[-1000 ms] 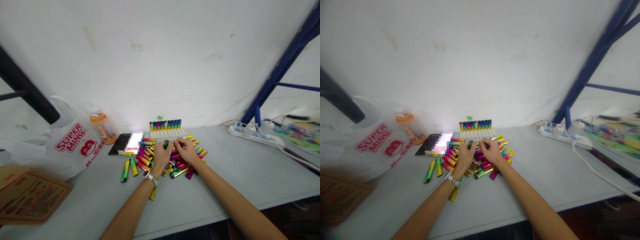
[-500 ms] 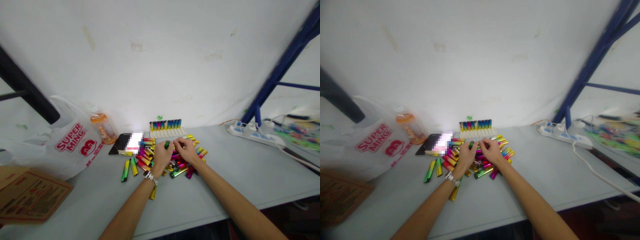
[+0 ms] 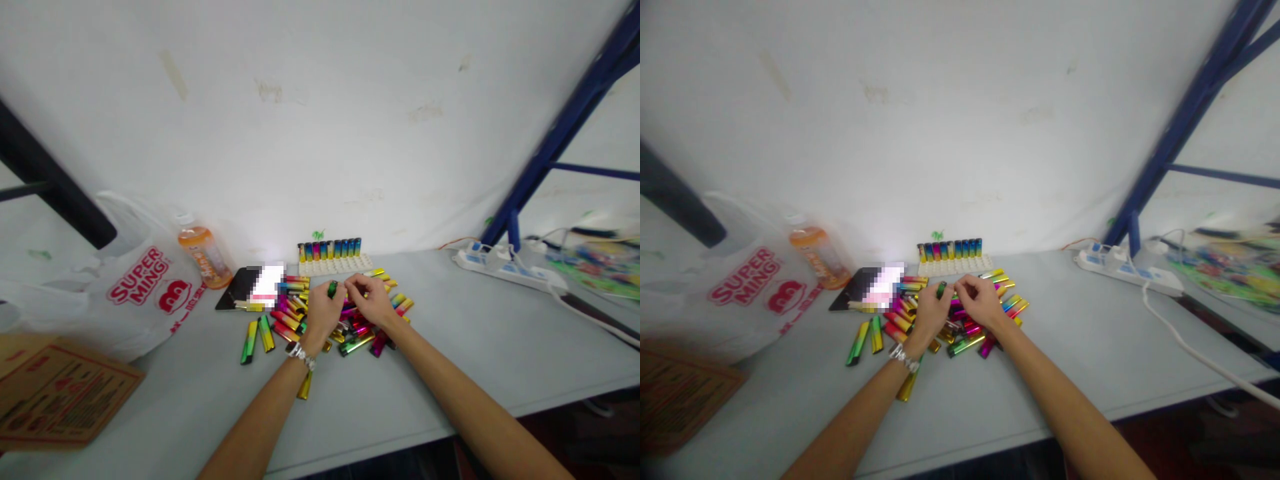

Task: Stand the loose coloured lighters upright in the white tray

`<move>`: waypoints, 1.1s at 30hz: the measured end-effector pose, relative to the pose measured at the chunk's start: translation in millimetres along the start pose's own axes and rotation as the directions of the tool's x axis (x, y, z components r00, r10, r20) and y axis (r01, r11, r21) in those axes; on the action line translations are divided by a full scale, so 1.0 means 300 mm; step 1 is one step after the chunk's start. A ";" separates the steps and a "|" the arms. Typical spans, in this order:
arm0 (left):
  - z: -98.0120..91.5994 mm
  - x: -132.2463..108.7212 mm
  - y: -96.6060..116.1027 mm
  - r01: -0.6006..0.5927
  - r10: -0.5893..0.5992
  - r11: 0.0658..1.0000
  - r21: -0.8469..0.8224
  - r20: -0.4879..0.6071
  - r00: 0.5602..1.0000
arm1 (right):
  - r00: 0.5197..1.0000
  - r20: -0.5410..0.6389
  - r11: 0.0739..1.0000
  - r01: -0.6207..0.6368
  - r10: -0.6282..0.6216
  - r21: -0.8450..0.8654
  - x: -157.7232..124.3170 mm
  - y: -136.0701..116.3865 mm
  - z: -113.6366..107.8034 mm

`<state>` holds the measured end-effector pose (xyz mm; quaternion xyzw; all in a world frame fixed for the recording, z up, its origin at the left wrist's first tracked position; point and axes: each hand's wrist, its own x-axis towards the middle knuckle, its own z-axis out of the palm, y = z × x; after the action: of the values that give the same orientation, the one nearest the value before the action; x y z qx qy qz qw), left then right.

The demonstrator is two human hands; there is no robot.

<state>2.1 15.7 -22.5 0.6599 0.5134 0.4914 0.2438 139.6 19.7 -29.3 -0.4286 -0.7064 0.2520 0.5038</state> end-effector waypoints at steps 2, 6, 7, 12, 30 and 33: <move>-0.001 0.000 0.003 0.010 -0.010 1.000 -0.017 0.000 1.000 | 1.000 0.006 1.000 0.000 0.000 0.025 -0.002 -0.006 -0.001; -0.009 -0.008 0.013 -0.003 0.005 0.998 -0.067 0.034 0.999 | 0.999 0.041 0.988 0.009 -0.015 0.153 -0.003 -0.034 -0.011; -0.011 -0.012 0.014 -0.013 0.018 0.995 -0.096 0.047 0.999 | 0.998 0.064 0.981 0.008 -0.021 0.192 -0.002 -0.042 -0.013; -0.014 -0.024 0.008 -0.002 0.009 0.985 -0.172 0.044 0.999 | 0.979 0.204 0.951 -0.046 -0.018 0.305 0.001 -0.065 -0.013; 0.053 0.014 0.031 -0.099 0.108 0.989 -0.114 0.078 0.991 | 0.994 0.000 0.976 -0.107 0.109 0.191 0.037 -0.018 -0.131; 0.062 0.017 0.020 -0.206 0.205 0.979 0.000 0.076 0.976 | 0.982 -0.160 0.992 -0.087 0.100 0.088 0.073 0.036 -0.184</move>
<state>21.4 21.4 -22.9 0.7285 0.4349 0.4866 0.2083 191.8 39.9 -6.8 -0.4600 -0.6309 0.2673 0.5647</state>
